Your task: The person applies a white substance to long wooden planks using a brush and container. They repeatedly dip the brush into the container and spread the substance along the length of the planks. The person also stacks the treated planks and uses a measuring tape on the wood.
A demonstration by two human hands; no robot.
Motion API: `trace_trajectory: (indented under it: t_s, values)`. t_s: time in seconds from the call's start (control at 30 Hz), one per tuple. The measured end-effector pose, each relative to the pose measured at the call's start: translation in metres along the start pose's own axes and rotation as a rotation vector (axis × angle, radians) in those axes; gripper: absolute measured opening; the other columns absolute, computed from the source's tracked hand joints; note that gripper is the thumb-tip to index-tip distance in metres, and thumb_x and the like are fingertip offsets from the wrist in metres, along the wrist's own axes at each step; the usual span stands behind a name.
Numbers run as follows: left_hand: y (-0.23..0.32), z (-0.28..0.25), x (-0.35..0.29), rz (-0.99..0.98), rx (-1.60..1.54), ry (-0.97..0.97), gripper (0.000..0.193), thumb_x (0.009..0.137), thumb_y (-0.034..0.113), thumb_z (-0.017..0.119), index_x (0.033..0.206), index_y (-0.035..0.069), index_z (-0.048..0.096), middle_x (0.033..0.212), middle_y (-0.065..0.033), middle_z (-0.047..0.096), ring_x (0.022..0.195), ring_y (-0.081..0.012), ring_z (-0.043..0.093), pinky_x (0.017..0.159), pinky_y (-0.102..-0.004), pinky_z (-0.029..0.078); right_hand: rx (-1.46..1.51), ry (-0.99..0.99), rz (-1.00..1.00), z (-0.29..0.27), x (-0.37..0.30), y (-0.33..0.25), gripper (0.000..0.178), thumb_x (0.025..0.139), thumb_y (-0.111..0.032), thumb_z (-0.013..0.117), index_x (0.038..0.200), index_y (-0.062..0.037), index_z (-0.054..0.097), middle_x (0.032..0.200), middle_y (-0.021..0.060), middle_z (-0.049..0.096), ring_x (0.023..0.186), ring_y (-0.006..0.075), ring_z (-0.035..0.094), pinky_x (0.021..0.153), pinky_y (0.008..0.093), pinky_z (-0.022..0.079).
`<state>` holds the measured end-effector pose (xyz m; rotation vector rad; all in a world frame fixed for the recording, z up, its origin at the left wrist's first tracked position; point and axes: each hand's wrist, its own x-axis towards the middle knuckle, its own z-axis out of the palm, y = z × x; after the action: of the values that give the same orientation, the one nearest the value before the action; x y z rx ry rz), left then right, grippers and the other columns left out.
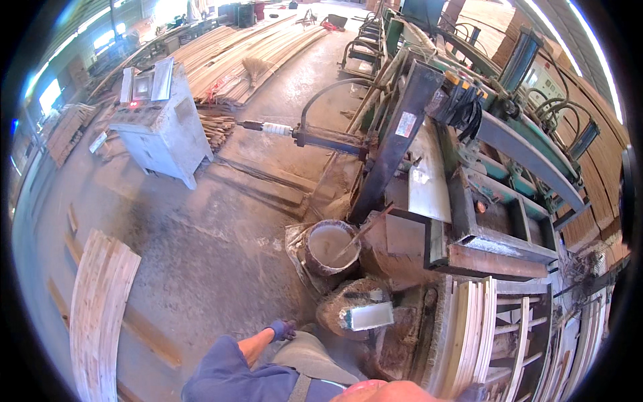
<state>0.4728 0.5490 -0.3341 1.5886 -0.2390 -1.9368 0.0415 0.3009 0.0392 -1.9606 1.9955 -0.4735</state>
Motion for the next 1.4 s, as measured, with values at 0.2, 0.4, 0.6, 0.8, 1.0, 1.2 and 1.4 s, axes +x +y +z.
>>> trace_trajectory:
  t_s: [0.2,0.4,0.6,0.8,1.0,1.2,1.4]
  values:
    - [0.006,-0.04,-0.002,0.197,0.019,-0.124,0.034,0.096,0.044,0.046,0.109,0.015,0.059,0.097,-0.0068,0.069,0.073,-0.0209,0.066,0.056,-0.0325,0.044,-0.12,0.126,0.166,-0.022,-0.013,0.074,0.03,0.097,-0.026,0.044,0.113,-0.0055,0.059,0.113,0.0121,0.06,0.103,0.0249,0.054,0.087,0.0419,0.041]
    - [0.044,-0.024,-0.031,-0.184,0.148,0.1,0.042,0.096,0.048,0.039,0.119,0.016,0.056,0.113,-0.0085,0.067,0.09,-0.0237,0.066,0.073,-0.0419,0.046,-0.24,0.248,0.316,-0.045,-0.046,0.161,0.027,0.097,-0.025,0.044,0.108,-0.0069,0.06,0.107,0.012,0.061,0.097,0.0244,0.057,0.081,0.0423,0.043]
    - [0.057,0.03,-0.027,-0.19,0.204,-0.283,0.051,0.098,0.04,0.027,0.139,0.012,0.038,0.149,-0.0177,0.037,0.128,-0.0385,0.044,0.103,-0.0469,0.036,-0.418,0.356,0.452,-0.063,-0.128,0.311,0.025,0.096,-0.023,0.044,0.104,-0.0083,0.062,0.102,0.0119,0.063,0.09,0.0239,0.059,0.075,0.0427,0.046]
    - [0.021,0.058,-0.037,-0.058,0.288,-0.143,0.046,0.094,0.048,0.053,0.114,0.008,0.063,0.084,-0.0076,0.068,0.062,-0.0204,0.06,0.058,-0.0337,0.049,-0.276,0.641,0.146,-0.123,-0.14,0.19,0.028,0.084,-0.022,0.061,0.107,-0.0059,0.064,0.099,0.0186,0.066,0.089,0.0364,0.063,0.08,0.0449,0.05]
    - [0.054,0.124,-0.132,-0.122,0.499,0.068,0.04,0.093,0.042,0.054,0.112,0.008,0.064,0.092,-0.0095,0.072,0.072,-0.0213,0.068,0.061,-0.033,0.051,0.348,0.213,-0.187,-0.113,-0.212,0.057,0.032,0.086,-0.012,0.065,0.118,-0.0072,0.062,0.106,0.0175,0.067,0.095,0.0351,0.064,0.08,0.039,0.053]
    - [-0.042,0.03,-0.133,-0.243,0.018,0.127,0.037,0.092,0.039,0.06,0.11,0.007,0.063,0.093,-0.0116,0.071,0.075,-0.0246,0.068,0.067,-0.0361,0.055,0.204,-0.251,0.02,0.083,-0.138,0.074,0.038,0.09,-0.033,0.059,0.122,-0.0112,0.061,0.106,0.0178,0.067,0.091,0.0367,0.065,0.08,0.0427,0.053]
    - [-0.057,0.003,-0.178,-0.356,-0.087,0.304,0.045,0.094,0.044,0.053,0.119,0.008,0.058,0.102,-0.011,0.069,0.084,-0.0272,0.067,0.071,-0.0383,0.053,0.253,-0.594,0.141,0.272,-0.047,0.099,0.048,0.087,-0.042,0.052,0.12,-0.0089,0.061,0.118,0.0227,0.061,0.108,0.0375,0.06,0.092,0.0447,0.048]
